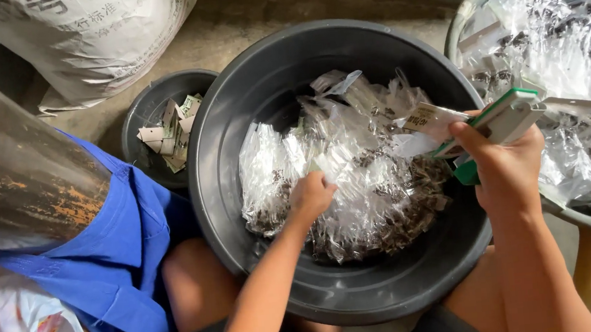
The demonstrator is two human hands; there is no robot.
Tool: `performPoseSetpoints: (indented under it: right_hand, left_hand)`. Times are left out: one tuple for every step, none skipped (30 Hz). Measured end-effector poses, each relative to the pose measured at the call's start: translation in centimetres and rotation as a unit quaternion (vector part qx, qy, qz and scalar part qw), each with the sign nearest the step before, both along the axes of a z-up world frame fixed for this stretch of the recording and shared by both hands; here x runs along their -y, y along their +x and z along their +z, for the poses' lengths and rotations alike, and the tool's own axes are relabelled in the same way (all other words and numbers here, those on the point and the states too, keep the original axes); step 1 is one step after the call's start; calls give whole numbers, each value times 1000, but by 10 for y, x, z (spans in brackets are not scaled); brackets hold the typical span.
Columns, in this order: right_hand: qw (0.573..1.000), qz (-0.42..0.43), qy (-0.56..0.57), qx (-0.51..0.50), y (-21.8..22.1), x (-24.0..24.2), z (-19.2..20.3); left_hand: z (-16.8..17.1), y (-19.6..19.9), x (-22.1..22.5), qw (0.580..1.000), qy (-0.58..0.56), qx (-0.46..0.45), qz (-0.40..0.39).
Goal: Manually sealing small plastic bags by folding the top and stapling them shut.
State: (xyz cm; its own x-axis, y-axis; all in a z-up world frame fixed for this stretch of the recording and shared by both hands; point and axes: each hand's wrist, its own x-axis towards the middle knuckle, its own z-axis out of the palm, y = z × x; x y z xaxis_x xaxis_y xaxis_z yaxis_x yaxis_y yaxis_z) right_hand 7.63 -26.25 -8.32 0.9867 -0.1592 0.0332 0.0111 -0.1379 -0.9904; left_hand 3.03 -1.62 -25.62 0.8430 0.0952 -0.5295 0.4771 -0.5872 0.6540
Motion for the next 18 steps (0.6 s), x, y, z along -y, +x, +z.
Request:
performPoseSetpoints:
  right_hand:
    - [1000, 4, 11, 7, 0, 3, -4]
    - [1000, 4, 10, 5, -1, 4, -4]
    - [1000, 11, -9, 14, -3, 5, -4]
    - [999, 20, -26, 26, -2, 4, -3]
    - [999, 20, -26, 29, -1, 4, -3]
    - [999, 12, -22, 23, -2, 3, -4]
    - [1000, 5, -18, 16, -3, 2, -4]
    - [1000, 6, -17, 17, -4, 1, -7]
    - [1000, 10, -23, 19, -5, 0, -9]
    - [999, 12, -30, 24, -4, -1, -11]
    - [999, 13, -28, 28, -8, -6, -9]
    - [996, 27, -64, 49, -13, -9, -7]
    - [992, 40, -100, 70, -18, -13, -5]
    - [992, 39, -101, 71, -25, -21, 6]
    - [988, 44, -137, 61, -33, -29, 17]
    - [983, 47, -172, 52, -39, -38, 27]
    - [983, 46, -172, 54, -43, -45, 30]
    - [977, 50, -194, 78, -47, -52, 31]
  left_hand:
    - [-15, -3, 7, 995, -31, 88, 37]
    - [-14, 0, 10, 995, -33, 87, 36]
    - [-14, 3, 13, 989, -14, 147, 23]
    - [-12, 10, 13, 978, 7, 210, 10]
    - [6, 14, 9, 977, 7, 213, 10]
    - [25, 17, 5, 972, -77, 223, 13]
    - [44, 19, 0, 960, -161, 231, 16]
    - [60, 21, -6, 960, -159, 232, 17]
    - [77, 23, -11, 952, -108, 286, -9]
    - [94, 27, -16, 938, -56, 341, -36]
    - [110, 32, -21, 937, -55, 344, -36]
    - [125, 35, -24, 926, 25, 372, -67]
    - [140, 39, -26, 907, 104, 396, -96]
    - [155, 38, -29, 907, 103, 397, -97]
    - [170, 37, -32, 921, 101, 357, -117]
    - [186, 37, -35, 933, 100, 317, -138]
    - [198, 34, -35, 932, 100, 319, -139]
    - [209, 31, -34, 921, 103, 357, -112]
